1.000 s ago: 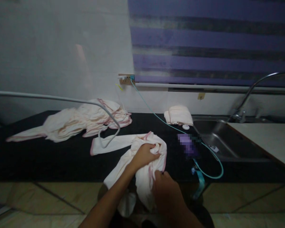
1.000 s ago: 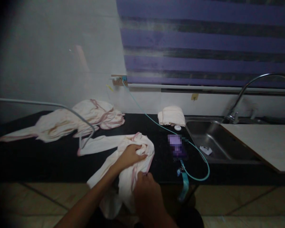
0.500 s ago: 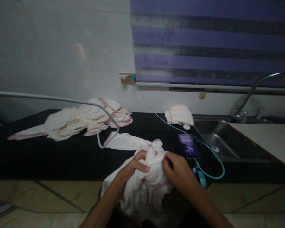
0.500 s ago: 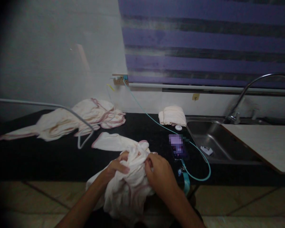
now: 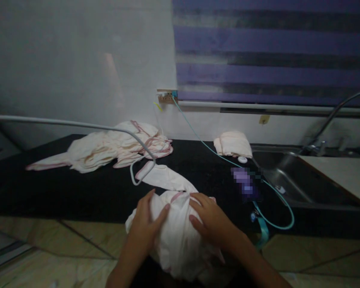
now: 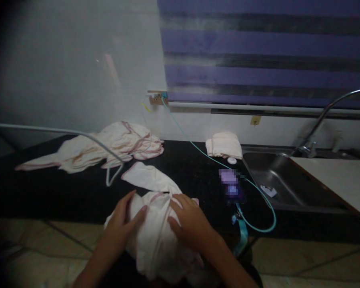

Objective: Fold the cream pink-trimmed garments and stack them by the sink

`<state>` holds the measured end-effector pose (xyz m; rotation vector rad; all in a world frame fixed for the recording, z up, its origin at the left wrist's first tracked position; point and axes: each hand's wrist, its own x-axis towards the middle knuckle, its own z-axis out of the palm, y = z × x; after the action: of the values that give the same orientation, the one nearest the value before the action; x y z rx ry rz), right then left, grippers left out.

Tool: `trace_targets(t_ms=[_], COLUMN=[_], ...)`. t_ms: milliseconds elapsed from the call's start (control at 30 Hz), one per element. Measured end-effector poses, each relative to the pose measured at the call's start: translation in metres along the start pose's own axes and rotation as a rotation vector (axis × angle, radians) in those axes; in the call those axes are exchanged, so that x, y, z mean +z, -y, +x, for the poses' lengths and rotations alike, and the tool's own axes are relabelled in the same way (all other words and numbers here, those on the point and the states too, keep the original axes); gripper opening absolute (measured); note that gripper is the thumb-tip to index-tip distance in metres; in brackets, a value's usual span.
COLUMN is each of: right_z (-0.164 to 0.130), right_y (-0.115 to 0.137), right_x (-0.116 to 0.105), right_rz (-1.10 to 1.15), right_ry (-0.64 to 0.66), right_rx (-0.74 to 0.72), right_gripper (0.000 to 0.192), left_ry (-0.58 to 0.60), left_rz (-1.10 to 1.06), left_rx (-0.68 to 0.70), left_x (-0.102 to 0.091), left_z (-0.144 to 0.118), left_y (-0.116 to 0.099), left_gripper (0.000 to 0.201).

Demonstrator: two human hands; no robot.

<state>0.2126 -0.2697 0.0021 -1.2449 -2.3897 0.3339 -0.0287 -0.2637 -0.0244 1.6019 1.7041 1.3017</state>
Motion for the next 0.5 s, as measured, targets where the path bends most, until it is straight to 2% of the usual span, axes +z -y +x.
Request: trace_targets(t_ms=[67,133,267,333,400,500], right_z=[-0.004,-0.009,-0.029,-0.045,-0.063,-0.091], right_y=[0.005,0.008,0.010,0.009,0.008,0.005], right_x=[0.003,0.006,0.014,0.019,0.024,0.028], right_rz=[0.001,-0.009,-0.076,-0.143,-0.208,-0.273], right_ry=[0.007,-0.006,-0.074,-0.107,-0.131,-0.164], right_rx=[0.001,0.027,0.146,0.202,0.229,0.237], right_gripper=[0.047,0.047,0.050,0.052,0.055,0.062], left_ry=[0.121,0.253,0.472,0.529,0.508,0.268], left_rz=[0.239,0.369,0.426,0.384,0.310,0.272], left_rx=[0.079,0.137,0.233,0.260,0.299,0.393], left_x=[0.004,0.012,0.032,0.038,0.041,0.034], left_z=[0.000,0.005,0.037,0.060,0.083,0.113], left_y=[-0.004,-0.013,-0.031,-0.035,-0.036,-0.036], left_gripper=[0.074,0.074,0.089,0.098,0.096,0.082])
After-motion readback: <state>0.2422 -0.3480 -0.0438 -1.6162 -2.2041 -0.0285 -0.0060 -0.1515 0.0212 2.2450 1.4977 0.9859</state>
